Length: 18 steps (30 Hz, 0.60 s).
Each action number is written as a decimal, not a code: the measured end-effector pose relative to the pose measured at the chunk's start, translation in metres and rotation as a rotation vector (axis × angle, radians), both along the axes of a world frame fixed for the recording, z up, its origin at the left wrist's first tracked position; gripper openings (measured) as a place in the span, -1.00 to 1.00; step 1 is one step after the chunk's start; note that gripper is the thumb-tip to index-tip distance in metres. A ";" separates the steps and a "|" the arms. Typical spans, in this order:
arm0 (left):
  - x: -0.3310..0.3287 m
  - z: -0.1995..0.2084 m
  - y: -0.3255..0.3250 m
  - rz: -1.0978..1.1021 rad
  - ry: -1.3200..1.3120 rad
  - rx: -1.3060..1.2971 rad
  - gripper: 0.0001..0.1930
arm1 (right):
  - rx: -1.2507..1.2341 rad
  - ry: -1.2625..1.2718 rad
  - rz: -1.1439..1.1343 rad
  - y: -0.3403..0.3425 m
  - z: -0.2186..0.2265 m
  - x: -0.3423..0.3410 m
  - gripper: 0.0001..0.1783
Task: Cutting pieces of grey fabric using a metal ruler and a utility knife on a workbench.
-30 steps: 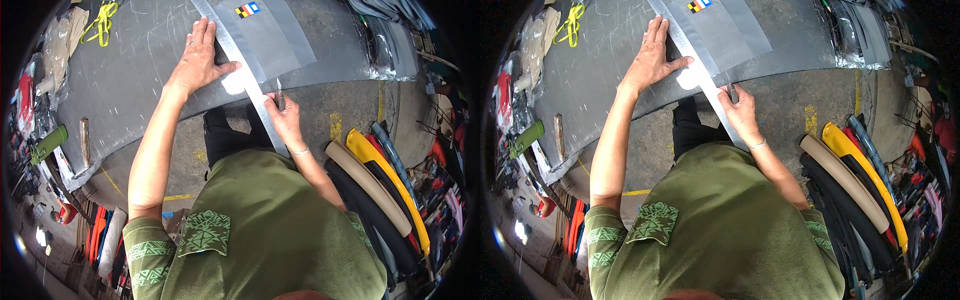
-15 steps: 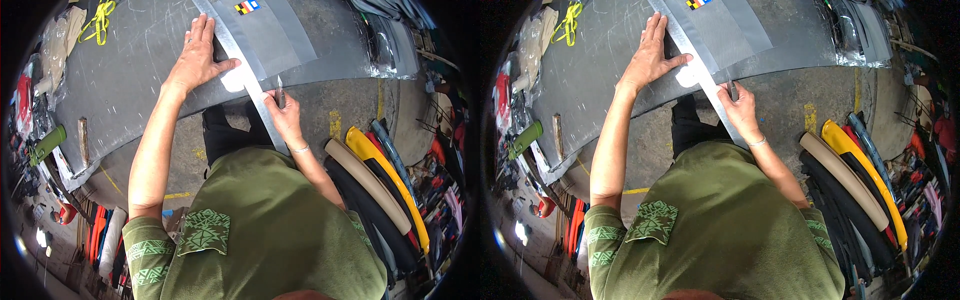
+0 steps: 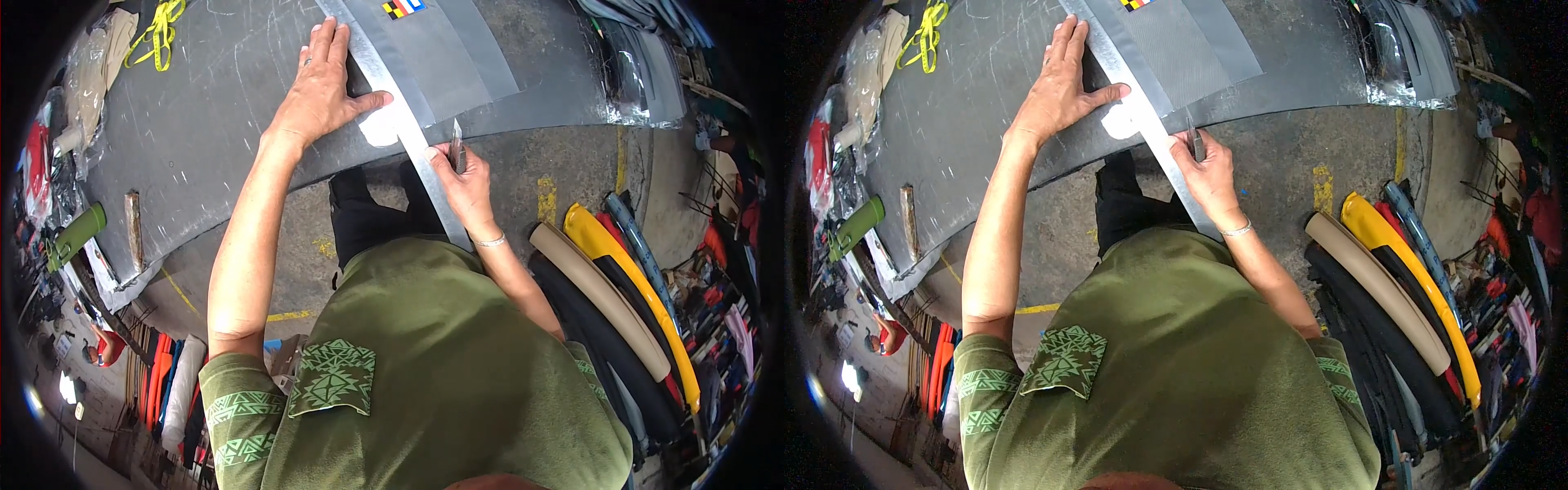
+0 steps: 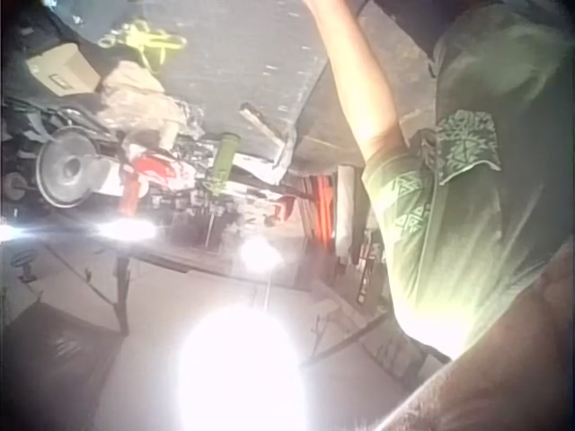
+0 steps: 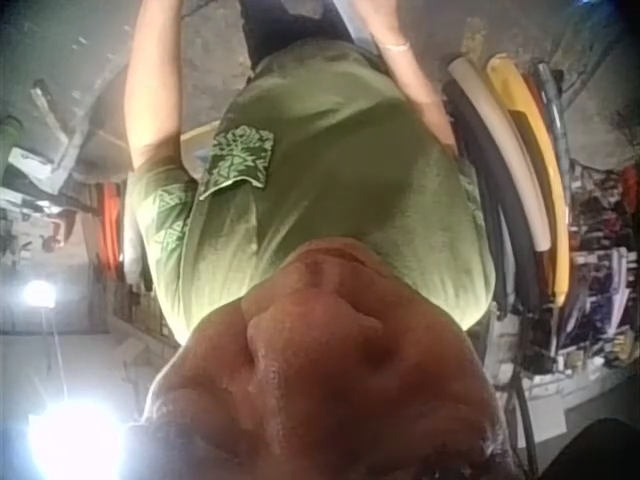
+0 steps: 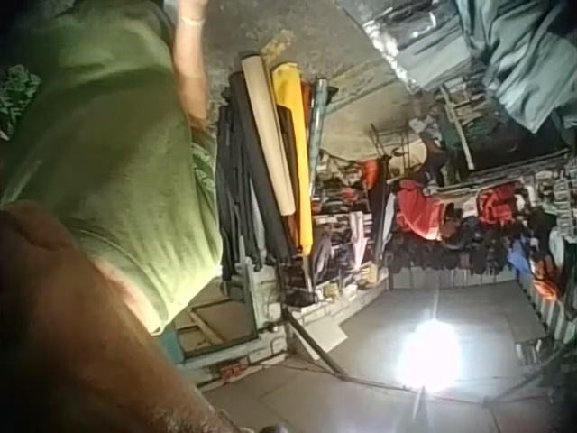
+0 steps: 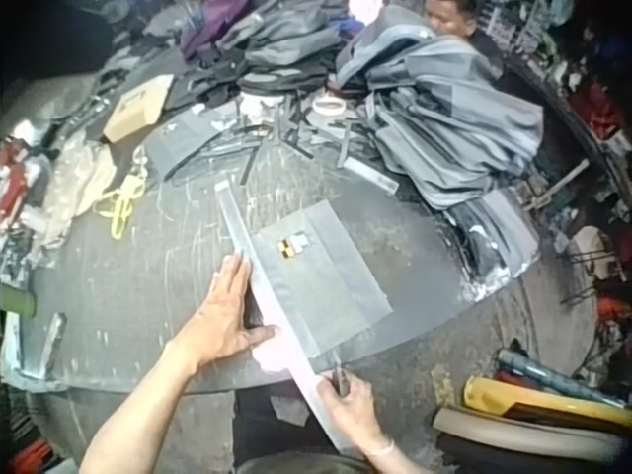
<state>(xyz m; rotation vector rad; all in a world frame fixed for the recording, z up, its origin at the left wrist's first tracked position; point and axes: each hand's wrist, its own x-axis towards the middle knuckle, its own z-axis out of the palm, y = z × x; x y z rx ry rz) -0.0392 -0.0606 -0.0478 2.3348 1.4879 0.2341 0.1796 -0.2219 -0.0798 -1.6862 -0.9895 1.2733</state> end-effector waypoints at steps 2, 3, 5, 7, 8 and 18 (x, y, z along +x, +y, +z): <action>0.001 0.001 0.000 0.000 0.001 -0.002 0.33 | 0.005 -0.005 -0.003 0.000 0.000 0.000 -0.84; 0.002 0.002 0.001 -0.003 0.015 0.004 0.33 | 0.003 -0.006 -0.003 0.000 -0.001 0.000 -0.84; 0.003 0.004 0.002 -0.005 0.029 0.008 0.34 | -0.017 0.007 0.005 0.000 -0.002 0.001 -0.84; 0.006 0.005 0.004 -0.010 0.089 0.023 0.34 | -0.045 0.013 0.007 0.001 0.000 0.001 -0.82; 0.006 0.006 0.004 -0.008 0.087 0.021 0.34 | -0.072 0.020 0.008 0.002 0.002 0.002 -0.80; 0.007 0.005 0.004 -0.004 0.107 0.053 0.31 | -0.103 -0.010 0.053 0.004 0.003 0.006 -0.79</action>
